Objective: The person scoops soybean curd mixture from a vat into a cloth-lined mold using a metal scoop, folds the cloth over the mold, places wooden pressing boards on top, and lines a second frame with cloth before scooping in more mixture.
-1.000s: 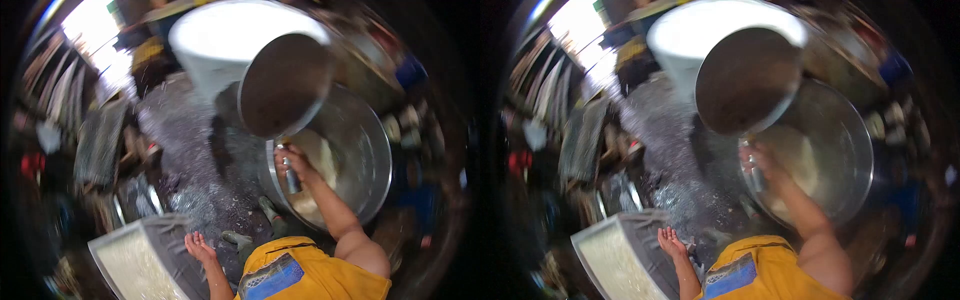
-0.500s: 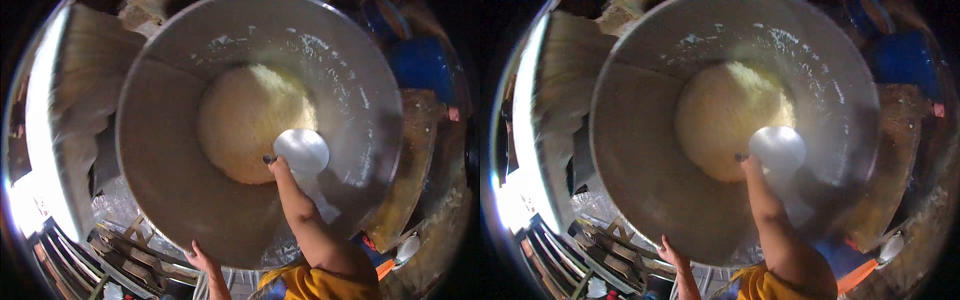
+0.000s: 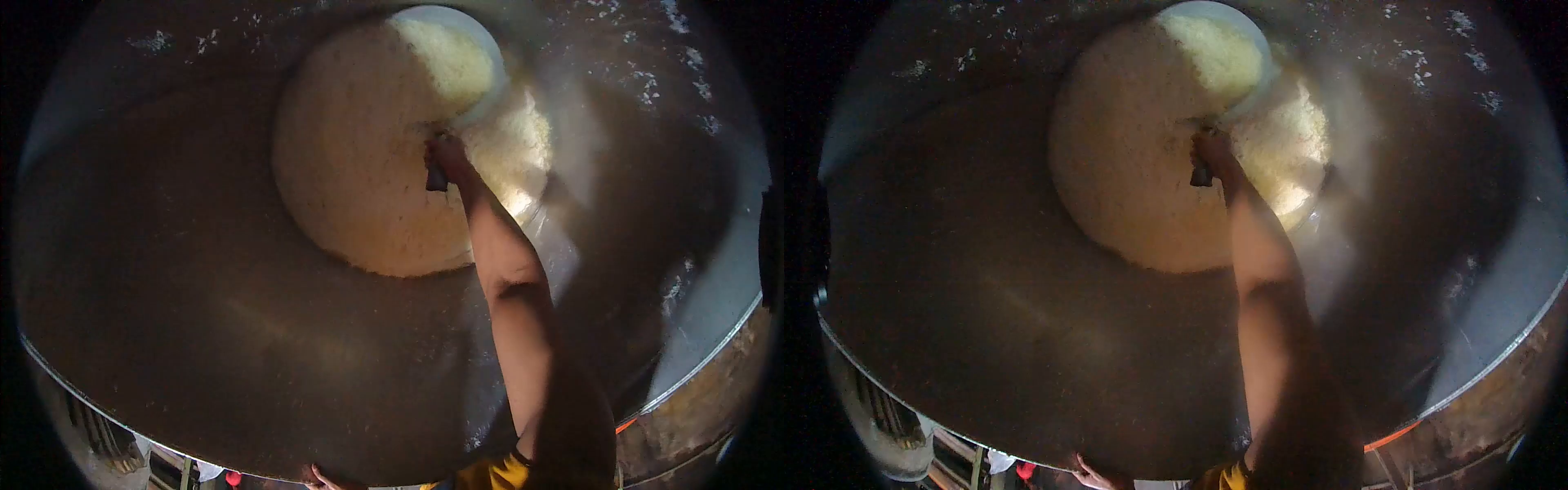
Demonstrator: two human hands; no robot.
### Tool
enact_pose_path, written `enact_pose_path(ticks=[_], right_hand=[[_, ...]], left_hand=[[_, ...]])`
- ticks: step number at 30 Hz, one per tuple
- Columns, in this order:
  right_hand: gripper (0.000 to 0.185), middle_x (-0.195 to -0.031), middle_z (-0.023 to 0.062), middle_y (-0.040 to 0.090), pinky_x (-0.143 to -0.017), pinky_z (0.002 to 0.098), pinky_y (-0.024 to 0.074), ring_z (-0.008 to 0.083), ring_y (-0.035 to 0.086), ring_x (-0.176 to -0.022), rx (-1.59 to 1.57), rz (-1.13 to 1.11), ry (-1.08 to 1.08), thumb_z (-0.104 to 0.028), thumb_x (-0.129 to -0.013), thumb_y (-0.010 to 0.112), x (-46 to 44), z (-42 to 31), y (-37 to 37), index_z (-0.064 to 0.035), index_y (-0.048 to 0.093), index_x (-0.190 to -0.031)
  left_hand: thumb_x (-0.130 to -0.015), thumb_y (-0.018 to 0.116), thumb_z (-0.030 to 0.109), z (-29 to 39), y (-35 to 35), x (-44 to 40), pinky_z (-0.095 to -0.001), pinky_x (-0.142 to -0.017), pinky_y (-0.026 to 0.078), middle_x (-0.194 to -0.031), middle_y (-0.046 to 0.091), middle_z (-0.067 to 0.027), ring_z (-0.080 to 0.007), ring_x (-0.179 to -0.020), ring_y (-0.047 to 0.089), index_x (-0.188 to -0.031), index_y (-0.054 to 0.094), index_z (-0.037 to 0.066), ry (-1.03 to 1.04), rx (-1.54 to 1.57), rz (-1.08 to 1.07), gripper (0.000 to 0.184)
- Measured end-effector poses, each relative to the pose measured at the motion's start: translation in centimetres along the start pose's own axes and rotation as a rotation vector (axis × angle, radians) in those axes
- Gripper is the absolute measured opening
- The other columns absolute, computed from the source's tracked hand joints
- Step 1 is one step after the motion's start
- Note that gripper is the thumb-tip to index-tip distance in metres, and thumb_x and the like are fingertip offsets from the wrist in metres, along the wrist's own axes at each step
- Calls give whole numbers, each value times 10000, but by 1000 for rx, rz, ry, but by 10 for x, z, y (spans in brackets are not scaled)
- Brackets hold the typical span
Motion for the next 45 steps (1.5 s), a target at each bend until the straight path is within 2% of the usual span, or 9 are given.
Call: enact_pose_path(ticks=[6, 10, 19, 23, 28, 36, 41, 43, 45], right_hand=[[72, -619, 60, 533, -447, 332, 458, 170, 521, -495, 120, -231, 60, -84, -859, 567, 43, -8, 59, -45, 535, -910], [87, -587, 50, 524, -447, 333, 453, 160, 515, -477, 292, -349, 62, -112, -862, 572, 107, -21, 83, -31, 545, -880], [354, -509, 82, 508, -473, 313, 430, 197, 519, -440, 845, -476, 121, -120, -847, 522, 374, -126, 90, -70, 462, -502], [307, -505, 92, 512, -482, 332, 451, 196, 550, -467, 1250, -410, 9, -102, -843, 535, 499, -167, 94, -41, 476, -548], [116, -590, 81, 538, -456, 328, 472, 191, 555, -488, 1389, -410, 32, -46, -864, 547, 619, -155, 118, 1, 501, -768], [69, -615, 62, 526, -506, 322, 466, 172, 535, -520, 1836, -604, 45, -41, -852, 536, 807, 8, 166, 21, 523, -880], [95, -640, 54, 485, -484, 300, 432, 144, 480, -509, 2001, -859, 225, -72, -881, 564, 898, 205, 173, -14, 489, -885], [109, -624, 45, 478, -486, 295, 434, 142, 472, -507, 2002, -979, 358, -95, -898, 567, 918, 287, 165, -23, 488, -874], [134, -617, 34, 480, -485, 289, 439, 135, 482, -510, 2176, -1219, 376, -123, -912, 564, 942, 358, 158, -29, 486, -858]], left_hand=[[-892, 575, 414, 33, -22, -19, -456, -902, 439, -1221, 539, -207, -368, -1020, 548, -1266, 468, 16, -667, 383, -8, 557], [-929, 558, 189, 68, -12, -41, -364, -865, 445, -1137, 560, -110, -215, -998, 528, -1142, 502, -26, -734, 734, 208, 308], [-827, 668, 105, 60, -5, -39, -401, -919, 408, -1130, 528, -208, -320, -1041, 521, -1199, 452, -98, -597, 883, 232, 475], [-801, 681, 171, 62, -7, -37, -392, -866, 422, -1047, 522, -181, -318, -965, 528, -1151, 487, -66, -527, 929, 335, 466], [-847, 659, 132, 28, 2, -18, -298, -835, 478, -1140, 544, -103, -165, -946, 564, -1198, 498, 12, -719, 1761, 326, 405], [-853, 672, 161, -118, 86, 182, -290, -862, 471, -1162, 525, -93, -161, -985, 550, -1270, 432, 2, -1044, 1920, 983, 507], [-834, 707, 326, -193, 119, 334, -345, -980, 406, -1218, 501, -122, -228, -1114, 509, -1348, 337, -19, -1310, 2519, 1601, 721], [-829, 708, 370, -211, 129, 369, -362, -1012, 385, -1224, 493, -133, -246, -1134, 497, -1366, 315, -10, -1193, 2675, 1891, 766], [-893, 575, 468, -221, 124, 394, -418, -1051, 358, -1306, 488, -137, -263, -1203, 476, -1394, 340, 69, -300, 3299, 1716, 682]])
Point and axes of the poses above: each hand's wrist, its own x-axis away from the middle knuckle, its own y-axis out of the palm, z = x × y, the point moved 1 cm from there along -x, towards the middle knuckle
